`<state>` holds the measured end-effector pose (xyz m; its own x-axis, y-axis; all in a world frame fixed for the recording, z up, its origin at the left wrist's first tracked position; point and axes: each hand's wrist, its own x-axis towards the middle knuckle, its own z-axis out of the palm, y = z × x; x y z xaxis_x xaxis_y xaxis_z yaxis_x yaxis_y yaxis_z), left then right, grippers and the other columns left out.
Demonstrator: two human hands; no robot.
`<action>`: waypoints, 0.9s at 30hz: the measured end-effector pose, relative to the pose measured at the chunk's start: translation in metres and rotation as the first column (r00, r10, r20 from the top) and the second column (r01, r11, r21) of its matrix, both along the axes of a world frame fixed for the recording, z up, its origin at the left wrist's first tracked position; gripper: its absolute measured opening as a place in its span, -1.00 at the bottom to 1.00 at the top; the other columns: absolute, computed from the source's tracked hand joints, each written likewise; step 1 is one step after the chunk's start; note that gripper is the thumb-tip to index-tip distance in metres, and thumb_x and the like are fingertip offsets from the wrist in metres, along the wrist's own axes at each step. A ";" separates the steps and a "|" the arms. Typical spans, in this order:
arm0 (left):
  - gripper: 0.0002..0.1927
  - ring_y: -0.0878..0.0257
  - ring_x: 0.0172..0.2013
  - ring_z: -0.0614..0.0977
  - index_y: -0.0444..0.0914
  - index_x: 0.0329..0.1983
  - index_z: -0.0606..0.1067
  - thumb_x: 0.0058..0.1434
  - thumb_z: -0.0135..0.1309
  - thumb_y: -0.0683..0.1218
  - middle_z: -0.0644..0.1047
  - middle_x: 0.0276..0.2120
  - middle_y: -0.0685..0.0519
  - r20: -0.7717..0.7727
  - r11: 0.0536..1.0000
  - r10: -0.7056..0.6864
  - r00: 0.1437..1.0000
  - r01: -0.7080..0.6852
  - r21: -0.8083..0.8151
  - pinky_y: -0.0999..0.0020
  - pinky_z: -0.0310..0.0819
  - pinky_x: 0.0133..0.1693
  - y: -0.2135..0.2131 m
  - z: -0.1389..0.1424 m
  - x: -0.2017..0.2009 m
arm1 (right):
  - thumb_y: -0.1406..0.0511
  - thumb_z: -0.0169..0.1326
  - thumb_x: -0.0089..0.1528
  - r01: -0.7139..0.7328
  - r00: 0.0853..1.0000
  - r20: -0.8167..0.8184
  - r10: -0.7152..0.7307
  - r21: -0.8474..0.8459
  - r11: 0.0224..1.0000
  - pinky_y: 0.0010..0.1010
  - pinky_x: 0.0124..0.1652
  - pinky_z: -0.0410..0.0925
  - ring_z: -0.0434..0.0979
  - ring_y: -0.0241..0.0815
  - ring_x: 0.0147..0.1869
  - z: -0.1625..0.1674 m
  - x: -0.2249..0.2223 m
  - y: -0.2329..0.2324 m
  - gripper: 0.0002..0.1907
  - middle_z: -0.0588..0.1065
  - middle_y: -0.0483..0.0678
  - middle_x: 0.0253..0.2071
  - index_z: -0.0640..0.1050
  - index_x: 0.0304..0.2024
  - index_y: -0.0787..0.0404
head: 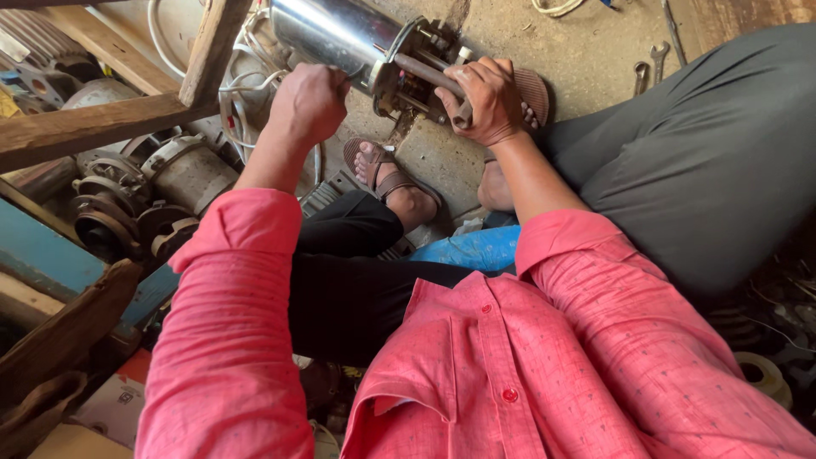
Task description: The person sits on the floor and uses a socket wrench to loosen and remove a nut from the shaft of a cylindrical electrical motor. They then detach the motor housing and set it aside.
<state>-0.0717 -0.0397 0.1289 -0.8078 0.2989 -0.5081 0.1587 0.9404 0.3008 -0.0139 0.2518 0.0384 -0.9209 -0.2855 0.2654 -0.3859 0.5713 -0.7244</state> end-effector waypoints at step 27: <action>-0.64 0.07 -0.38 0.55 -0.31 -0.05 0.57 0.42 -0.19 -0.03 0.57 -0.26 -0.15 0.542 0.911 -0.172 0.823 0.342 -0.230 0.09 0.53 -0.29 0.076 -0.081 -0.088 | 0.11 0.23 0.33 0.005 0.999 0.034 -0.005 0.011 1.000 -0.21 -0.06 0.27 0.54 -0.04 -0.17 0.001 -0.002 0.005 -0.73 0.58 -0.03 -0.24 0.58 -0.11 0.15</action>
